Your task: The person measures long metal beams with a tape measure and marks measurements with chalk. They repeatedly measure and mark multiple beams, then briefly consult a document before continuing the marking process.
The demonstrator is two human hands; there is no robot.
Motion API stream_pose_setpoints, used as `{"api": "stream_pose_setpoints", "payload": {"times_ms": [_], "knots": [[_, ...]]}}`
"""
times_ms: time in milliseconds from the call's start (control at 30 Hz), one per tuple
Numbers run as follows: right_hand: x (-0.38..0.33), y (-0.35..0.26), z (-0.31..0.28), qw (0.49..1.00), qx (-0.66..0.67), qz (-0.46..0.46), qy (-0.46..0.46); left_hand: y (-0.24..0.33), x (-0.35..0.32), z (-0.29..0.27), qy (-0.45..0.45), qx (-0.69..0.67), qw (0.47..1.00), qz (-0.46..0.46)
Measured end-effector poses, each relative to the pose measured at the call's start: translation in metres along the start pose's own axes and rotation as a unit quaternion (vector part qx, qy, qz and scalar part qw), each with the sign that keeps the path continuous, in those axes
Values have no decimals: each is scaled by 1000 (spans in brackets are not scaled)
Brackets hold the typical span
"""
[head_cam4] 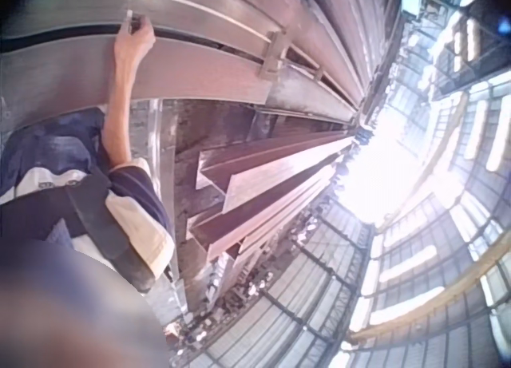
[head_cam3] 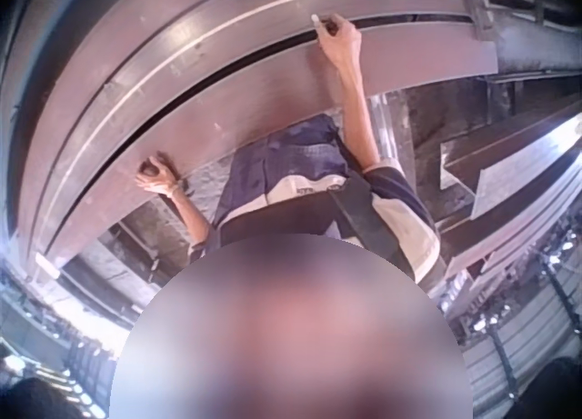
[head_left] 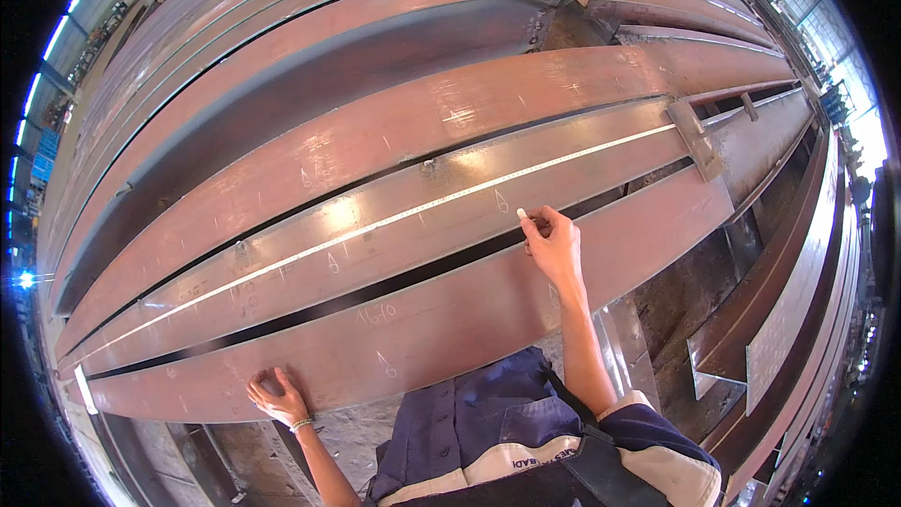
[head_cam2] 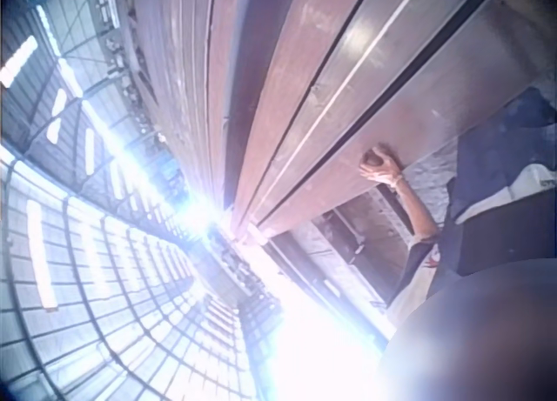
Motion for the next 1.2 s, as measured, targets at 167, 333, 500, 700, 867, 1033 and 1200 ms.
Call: {"api": "stream_pose_setpoints", "payload": {"times_ms": [167, 333, 500, 700, 867, 1033, 1200], "knots": [[7, -2, 0, 1000, 2, -4, 1, 4, 4, 6, 6, 0, 1000, -1], [7, 5, 0, 999, 1, 44, -16, 6, 6, 6, 3, 1, 1000, -9], [9, 6, 2, 999, 12, 29, -17, 6, 6, 5, 6, -17, 1000, -17], [12, 7, 4, 999, 11, 26, -21, 9, 8, 4, 3, -13, 1000, -14], [11, 5, 6, 1000, 5, 15, -18, 9, 7, 4, 4, 5, 1000, -13], [14, 10, 6, 999, 20, 39, -26, 9, 8, 4, 0, 0, 1000, -13], [13, 8, 4, 1000, 9, 20, -11, 11, 10, 3, -1, -16, 999, -29]]}}
Point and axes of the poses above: each hand's wrist, its own x-axis towards the middle knuckle, its own z-axis out of the palm, y = z × x, the point moved 7 cm from there along x, towards the middle knuckle, and after that the axes turned 12 degrees about z, right-handed, at the moved point
